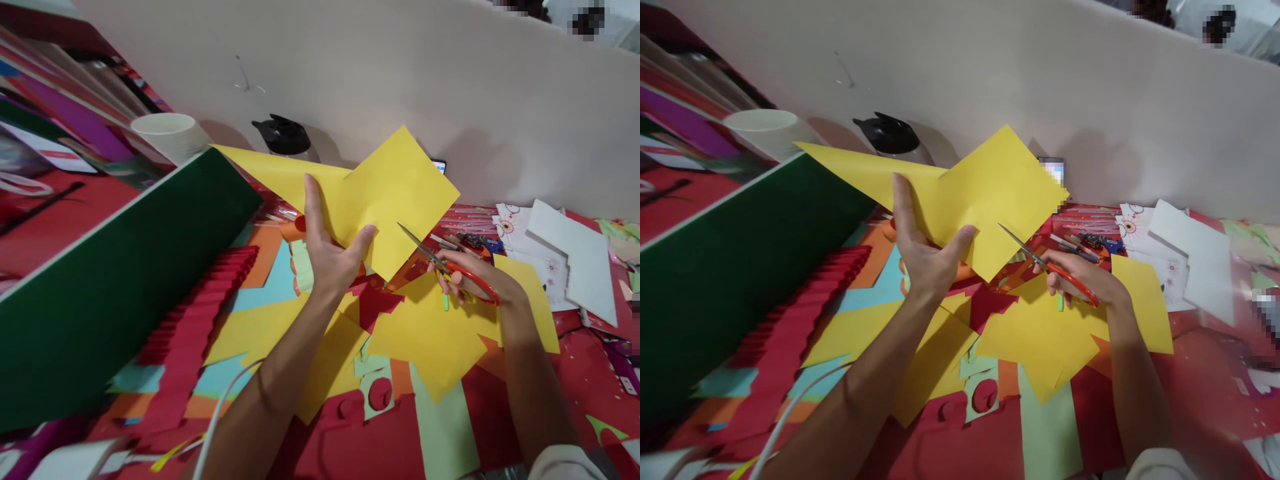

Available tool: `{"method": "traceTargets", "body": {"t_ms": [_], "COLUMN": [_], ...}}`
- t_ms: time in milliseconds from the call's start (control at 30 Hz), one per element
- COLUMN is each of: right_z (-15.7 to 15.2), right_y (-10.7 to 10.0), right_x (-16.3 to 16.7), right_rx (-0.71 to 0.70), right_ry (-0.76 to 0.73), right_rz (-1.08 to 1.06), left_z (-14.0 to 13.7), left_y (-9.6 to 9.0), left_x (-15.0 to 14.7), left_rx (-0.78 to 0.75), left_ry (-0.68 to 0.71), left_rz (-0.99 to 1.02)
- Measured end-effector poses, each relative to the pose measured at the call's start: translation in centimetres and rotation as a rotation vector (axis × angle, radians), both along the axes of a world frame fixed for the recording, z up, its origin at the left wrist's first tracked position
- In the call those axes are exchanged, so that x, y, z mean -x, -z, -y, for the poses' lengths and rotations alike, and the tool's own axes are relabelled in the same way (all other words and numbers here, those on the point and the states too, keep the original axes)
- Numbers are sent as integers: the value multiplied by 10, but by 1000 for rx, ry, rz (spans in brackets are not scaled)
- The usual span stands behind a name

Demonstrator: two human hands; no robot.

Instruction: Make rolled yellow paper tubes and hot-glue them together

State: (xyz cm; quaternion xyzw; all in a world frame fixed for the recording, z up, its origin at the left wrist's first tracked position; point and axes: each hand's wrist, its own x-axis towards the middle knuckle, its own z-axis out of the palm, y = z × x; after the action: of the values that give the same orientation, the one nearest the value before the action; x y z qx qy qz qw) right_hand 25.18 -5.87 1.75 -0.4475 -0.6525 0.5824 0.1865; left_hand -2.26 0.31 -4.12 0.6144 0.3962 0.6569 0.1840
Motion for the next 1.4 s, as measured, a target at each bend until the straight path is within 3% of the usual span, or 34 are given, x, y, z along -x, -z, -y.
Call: {"method": "traceTargets", "body": {"t_ms": [233, 533, 800, 1100, 1400], "right_z": [-2, 0, -2, 0, -1], "right_y": [8, 1, 14, 6, 5], "right_x": [-3, -1, -8, -1, -2], "right_rx": [26, -17, -59, -3, -21], "right_ry": [14, -7, -26, 71, 39], "right_rz": [-3, 16, -7, 46, 48], "left_z": [2, 3, 1, -4, -4], "left_y": [-3, -3, -2, 3, 4], "left_x": [0, -1, 0, 1, 0], "left_rx": [21, 37, 43, 55, 47], "left_ry": [-9, -3, 15, 41, 46], "left_rz": [-41, -27, -14, 5, 7]}}
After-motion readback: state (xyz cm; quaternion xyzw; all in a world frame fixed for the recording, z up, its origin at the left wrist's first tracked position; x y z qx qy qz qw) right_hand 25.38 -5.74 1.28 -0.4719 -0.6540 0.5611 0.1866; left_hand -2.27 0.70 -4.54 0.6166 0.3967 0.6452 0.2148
